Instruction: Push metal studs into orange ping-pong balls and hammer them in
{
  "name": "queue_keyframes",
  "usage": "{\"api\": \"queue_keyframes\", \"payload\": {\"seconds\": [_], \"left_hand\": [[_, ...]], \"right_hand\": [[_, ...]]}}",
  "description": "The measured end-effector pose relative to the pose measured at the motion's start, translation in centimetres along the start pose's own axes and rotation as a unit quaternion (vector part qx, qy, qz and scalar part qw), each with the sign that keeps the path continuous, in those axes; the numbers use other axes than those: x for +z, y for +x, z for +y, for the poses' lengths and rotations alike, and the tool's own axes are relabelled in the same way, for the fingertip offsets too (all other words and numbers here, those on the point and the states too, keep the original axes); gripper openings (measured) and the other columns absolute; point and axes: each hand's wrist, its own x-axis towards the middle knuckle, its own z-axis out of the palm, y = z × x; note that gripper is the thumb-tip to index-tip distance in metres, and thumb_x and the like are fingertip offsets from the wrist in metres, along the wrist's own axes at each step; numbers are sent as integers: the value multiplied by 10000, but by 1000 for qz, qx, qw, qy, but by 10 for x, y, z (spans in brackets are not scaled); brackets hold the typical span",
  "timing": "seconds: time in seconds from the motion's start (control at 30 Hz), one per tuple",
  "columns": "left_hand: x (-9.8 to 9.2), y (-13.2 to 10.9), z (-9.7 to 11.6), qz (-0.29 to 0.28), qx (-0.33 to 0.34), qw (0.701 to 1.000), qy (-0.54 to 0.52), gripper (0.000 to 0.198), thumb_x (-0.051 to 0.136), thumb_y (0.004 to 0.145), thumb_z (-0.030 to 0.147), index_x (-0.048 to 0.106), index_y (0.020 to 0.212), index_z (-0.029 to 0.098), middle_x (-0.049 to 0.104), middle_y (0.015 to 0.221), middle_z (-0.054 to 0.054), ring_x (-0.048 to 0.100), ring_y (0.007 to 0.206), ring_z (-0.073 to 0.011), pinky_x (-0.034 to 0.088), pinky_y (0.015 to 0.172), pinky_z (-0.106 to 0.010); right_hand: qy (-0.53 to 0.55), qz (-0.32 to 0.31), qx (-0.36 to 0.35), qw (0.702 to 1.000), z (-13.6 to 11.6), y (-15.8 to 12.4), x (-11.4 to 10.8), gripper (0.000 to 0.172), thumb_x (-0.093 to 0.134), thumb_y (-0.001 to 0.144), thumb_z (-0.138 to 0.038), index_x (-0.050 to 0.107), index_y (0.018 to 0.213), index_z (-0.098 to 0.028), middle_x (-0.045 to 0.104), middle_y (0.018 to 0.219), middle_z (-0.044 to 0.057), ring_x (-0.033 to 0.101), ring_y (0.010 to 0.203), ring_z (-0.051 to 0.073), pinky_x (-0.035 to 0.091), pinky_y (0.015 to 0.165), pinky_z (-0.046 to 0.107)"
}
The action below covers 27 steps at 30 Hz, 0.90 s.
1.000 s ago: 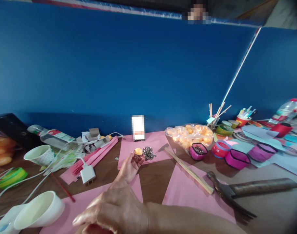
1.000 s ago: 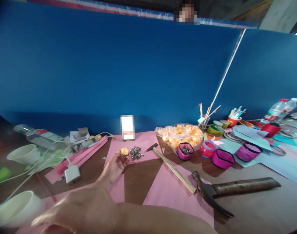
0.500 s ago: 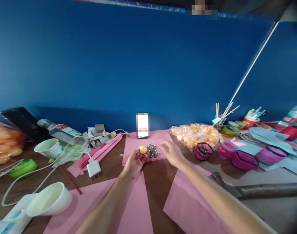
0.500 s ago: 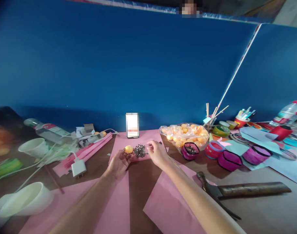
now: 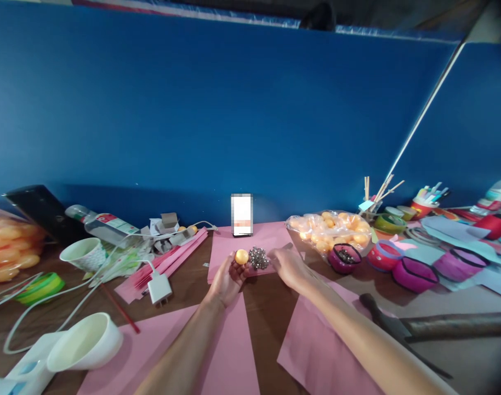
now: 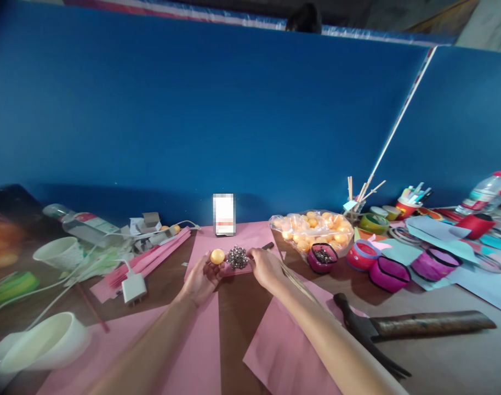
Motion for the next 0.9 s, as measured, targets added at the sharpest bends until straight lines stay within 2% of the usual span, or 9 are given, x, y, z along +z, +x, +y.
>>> {"api": "queue_keyframes", "payload": {"seconds": [0.37,0.7,0.9], "left_hand": [[-4,2,-2,-8,-2,1000,-23,243,560,794,254,596,981,103,658,750,-72,607,610,-119,536,560,-213],[-2,0,-1,-8,0,1000,-28,294,550,799,234,576,1070,123,660,772,-67,611,613,-119,544,576,-222],[-1,0,0,-7,-2,1000,-19,291,555,796,223,579,1067,121,663,778,-68,614,621,-116,544,591,-217]], "right_hand": [[-49,-13,-20,999,-3,2,4,184,482,808,-198,651,878,-182,672,852,60,586,769,170,343,636,219],[-56,4,-16,998,5,7,19,189,457,829,-207,639,868,-176,670,854,65,568,722,171,316,626,237],[-56,7,-26,998,4,6,16,201,443,830,-195,642,814,-175,668,873,68,574,764,176,327,650,235]]}}
